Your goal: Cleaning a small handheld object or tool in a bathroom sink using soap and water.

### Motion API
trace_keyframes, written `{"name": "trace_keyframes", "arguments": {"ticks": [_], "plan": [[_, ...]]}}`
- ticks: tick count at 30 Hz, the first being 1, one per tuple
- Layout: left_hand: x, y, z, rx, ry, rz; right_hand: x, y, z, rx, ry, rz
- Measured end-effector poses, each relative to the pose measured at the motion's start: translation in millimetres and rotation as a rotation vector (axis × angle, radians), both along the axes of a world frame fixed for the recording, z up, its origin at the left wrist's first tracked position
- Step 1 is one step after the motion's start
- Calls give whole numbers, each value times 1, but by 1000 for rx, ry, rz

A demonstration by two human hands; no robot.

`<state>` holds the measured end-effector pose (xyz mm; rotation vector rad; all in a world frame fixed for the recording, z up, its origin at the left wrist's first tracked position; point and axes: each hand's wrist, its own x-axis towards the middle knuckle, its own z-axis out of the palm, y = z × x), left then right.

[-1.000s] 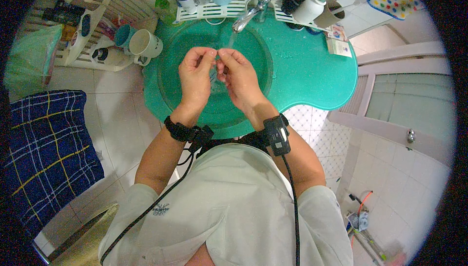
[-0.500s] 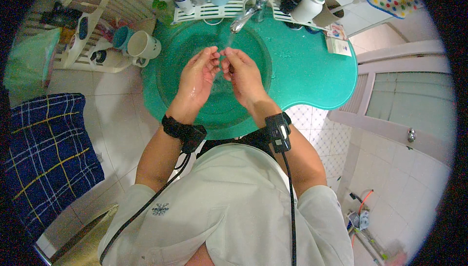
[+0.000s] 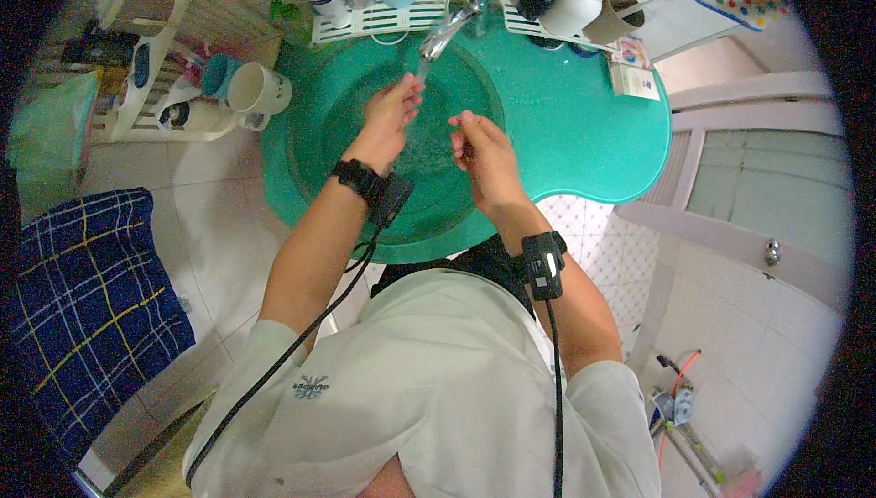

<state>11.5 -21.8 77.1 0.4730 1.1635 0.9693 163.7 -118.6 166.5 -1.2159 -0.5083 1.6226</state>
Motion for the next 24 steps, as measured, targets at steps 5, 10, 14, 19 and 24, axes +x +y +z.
{"name": "trace_keyframes", "arguments": {"ticks": [5,10,14,19,24], "plan": [[11,10,-21,20,195,-38,11,-6,-9,-1,23,17],[12,9,-13,38,311,-65,15,-7,-7,-45,-1,41],[6,13,2,42,527,-246,18,-9,-14,-18,-2,52],[4,-4,8,335,661,-140,12,-4,-13,-7,-93,48],[-39,-16,63,198,327,-383,13,0,-13,-37,-108,5]]}}
